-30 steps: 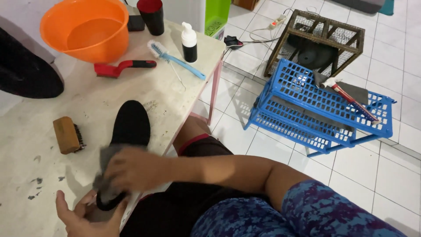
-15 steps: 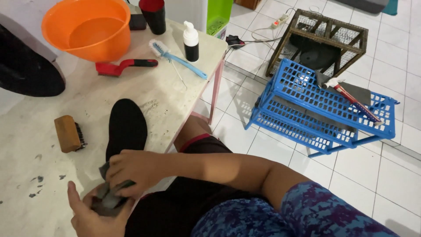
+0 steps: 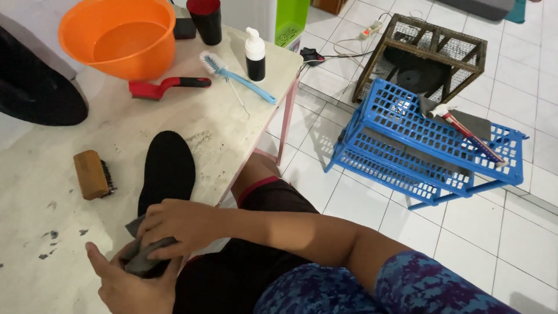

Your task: Cleaning a shoe insole by applying cleaning solution, scrubbing with a brush, and wiping with a cloth.

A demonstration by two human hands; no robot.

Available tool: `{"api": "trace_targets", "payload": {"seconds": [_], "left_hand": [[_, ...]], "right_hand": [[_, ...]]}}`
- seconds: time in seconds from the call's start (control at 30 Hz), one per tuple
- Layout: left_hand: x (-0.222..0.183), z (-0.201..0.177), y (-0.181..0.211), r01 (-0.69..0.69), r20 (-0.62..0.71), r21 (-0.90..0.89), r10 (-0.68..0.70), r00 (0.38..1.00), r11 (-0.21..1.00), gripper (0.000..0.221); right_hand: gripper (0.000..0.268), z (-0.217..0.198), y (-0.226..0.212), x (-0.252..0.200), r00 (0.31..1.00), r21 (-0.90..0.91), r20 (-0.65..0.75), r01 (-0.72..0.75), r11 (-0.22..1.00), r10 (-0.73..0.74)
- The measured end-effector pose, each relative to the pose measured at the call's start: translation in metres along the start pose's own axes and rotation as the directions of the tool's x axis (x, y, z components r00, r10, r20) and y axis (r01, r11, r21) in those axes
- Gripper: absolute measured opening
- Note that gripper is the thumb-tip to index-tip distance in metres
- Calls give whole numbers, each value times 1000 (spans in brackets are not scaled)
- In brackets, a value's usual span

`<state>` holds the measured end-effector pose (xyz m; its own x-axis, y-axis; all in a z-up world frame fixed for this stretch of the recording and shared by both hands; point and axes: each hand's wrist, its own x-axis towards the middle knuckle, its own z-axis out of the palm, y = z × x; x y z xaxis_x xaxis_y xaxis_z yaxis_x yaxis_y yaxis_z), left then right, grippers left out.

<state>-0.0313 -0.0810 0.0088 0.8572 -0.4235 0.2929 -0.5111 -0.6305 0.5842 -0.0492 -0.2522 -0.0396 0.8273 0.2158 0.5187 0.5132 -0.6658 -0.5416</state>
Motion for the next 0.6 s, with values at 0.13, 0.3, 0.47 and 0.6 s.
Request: {"api": "trace_targets", "payload": {"seconds": [0.13,0.3,0.47,0.6], "left_hand": [[3,4,0,137,24,85,-139,990,987,143],[0,5,-4,67,18,69,-68,997,995,149],[-3,8,-9,17,-18,26,-16,1000,1000,147],[-6,0,1,-54,-18,9,54,998,999,148]], "right_hand": [[31,-2,3,0,999,-30,30,42,999,-41],[30,2,5,0,1000,99,-31,0,995,3],[29,-7,0,0,998,27,17,56,998,-57],[32,-2,5,1,1000,76,-10,1,997,0]]}}
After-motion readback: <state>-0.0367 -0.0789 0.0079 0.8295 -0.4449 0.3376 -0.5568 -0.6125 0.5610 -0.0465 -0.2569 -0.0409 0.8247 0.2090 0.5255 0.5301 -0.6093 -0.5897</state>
